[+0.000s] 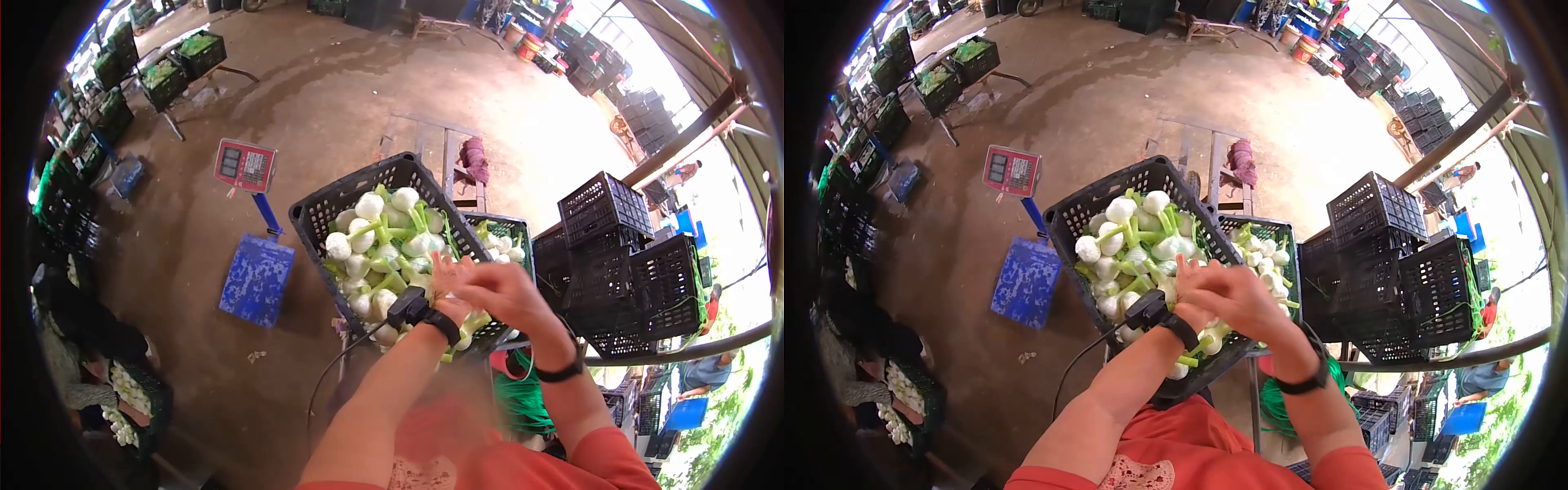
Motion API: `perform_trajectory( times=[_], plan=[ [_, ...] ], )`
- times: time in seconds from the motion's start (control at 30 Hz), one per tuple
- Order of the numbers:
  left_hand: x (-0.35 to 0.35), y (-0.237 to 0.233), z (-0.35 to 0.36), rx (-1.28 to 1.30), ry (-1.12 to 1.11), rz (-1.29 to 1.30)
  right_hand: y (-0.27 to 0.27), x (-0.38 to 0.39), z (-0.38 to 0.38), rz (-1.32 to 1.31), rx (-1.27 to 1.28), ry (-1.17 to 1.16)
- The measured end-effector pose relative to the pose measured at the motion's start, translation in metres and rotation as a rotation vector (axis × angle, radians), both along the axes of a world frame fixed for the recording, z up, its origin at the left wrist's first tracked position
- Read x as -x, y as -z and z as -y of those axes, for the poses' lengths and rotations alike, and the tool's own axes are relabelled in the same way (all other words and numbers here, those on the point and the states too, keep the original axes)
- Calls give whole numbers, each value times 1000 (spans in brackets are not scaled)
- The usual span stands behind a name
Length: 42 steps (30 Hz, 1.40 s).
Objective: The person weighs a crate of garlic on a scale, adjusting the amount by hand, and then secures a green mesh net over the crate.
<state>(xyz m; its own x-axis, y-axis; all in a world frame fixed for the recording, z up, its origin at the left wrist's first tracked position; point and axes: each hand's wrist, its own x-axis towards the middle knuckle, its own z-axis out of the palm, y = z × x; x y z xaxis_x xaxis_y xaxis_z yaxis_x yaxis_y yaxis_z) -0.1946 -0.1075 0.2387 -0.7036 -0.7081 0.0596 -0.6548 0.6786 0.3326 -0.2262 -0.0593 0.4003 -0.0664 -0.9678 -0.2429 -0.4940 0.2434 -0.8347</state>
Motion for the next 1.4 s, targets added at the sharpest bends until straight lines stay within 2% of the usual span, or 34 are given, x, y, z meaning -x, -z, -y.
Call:
perform_trajectory(
  times=[0.03, 0.1, 0.13, 0.2, 0.33, 0.4, 0.43, 0.5, 0.53, 0.57, 0.6, 0.63, 0.67, 0.7, 0.73, 0.8, 0.83, 0.87, 0.93, 0.97, 1.0, 1.07, 1.1, 1.13, 1.2, 1.27, 1.3, 1.33, 1.37, 1.4],
  plan=[
    [0, 2, 0, 7, -3, -1, 20, -2, 18, -59, 68, -45],
    [0, 5, 0, -26, 7, -24, 53, -18, 50, -402, 129, -148],
    [0, 7, 0, -45, 14, -33, 67, -24, 62, -399, 133, -150],
    [0, 10, 1, -87, 32, -53, 87, -32, 78, -683, 97, -267],
    [-1, 16, 1, -176, 49, -124, 100, -29, 96, -756, -81, -387],
    [0, 20, 1, -220, 57, -164, 101, -20, 100, -583, -15, -369],
    [0, 22, 1, -239, 65, -184, 103, -17, 105, -591, -13, -372],
    [0, 26, 2, -272, 95, -223, 104, -7, 116, 332, -236, -23],
    [0, 27, 3, -289, 118, -237, 76, -11, 120, 505, -325, 104],
    [-6, 30, -3, 417, 6, -341, 78, -1, 130, 587, -287, 167],
    [-17, 13, 0, 423, 25, -342, 87, 12, 140, 671, -246, 230],
    [-33, -15, 3, 217, 106, -247, 101, 31, 151, 824, -236, 245],
    [-43, -30, 8, 14, 181, -148, 105, 46, 153, 807, -196, 333],
    [-49, -18, 11, -48, 173, -407, 110, 63, 152, 770, -131, 428],
    [-53, -13, 15, -45, 188, -405, 115, 80, 142, 734, -71, 528],
    [-56, -5, 20, -442, 122, -894, 119, 116, 99, 853, 21, 485],
    [-48, 8, 25, -868, 131, -1105, 116, 127, 69, 857, 42, 518],
    [-45, 6, 26, -888, 130, -1107, 109, 128, 37, 860, 64, 552],
    [-41, -1, 24, -1125, 16, -1253, 95, 107, -27, 898, 151, 525],
    [-38, -2, 21, -1155, -16, -1289, 94, 88, -51, 834, 120, 539],
    [-38, 3, 20, -1173, -13, -1265, 95, 64, -71, 779, 91, 562],
    [-40, 12, 28, -875, 9, -754, 94, 17, -88, 316, 150, 289],
    [-41, 5, 32, -782, 79, -630, 99, -2, -87, 101, 240, 97],
    [-38, -2, 40, -784, 89, -617, 105, -20, -82, -122, 321, -99],
    [-29, -14, 54, -759, 180, -177, 116, -53, -57, 3, 416, -247],
    [-16, 1, 60, -668, 234, -73, 108, -76, -18, -168, 271, -419],
    [-10, 4, 62, -582, 278, 20, 118, -89, -4, -169, 285, -413],
    [-9, -3, 58, -572, 280, 26, 136, -99, 9, -91, 585, -180],
    [-8, -12, 48, -499, 183, 60, 150, -105, 19, -9, 873, 56],
    [-6, -16, 40, -428, 83, 90, 157, -104, 29, -7, 876, 50]
  ],
)
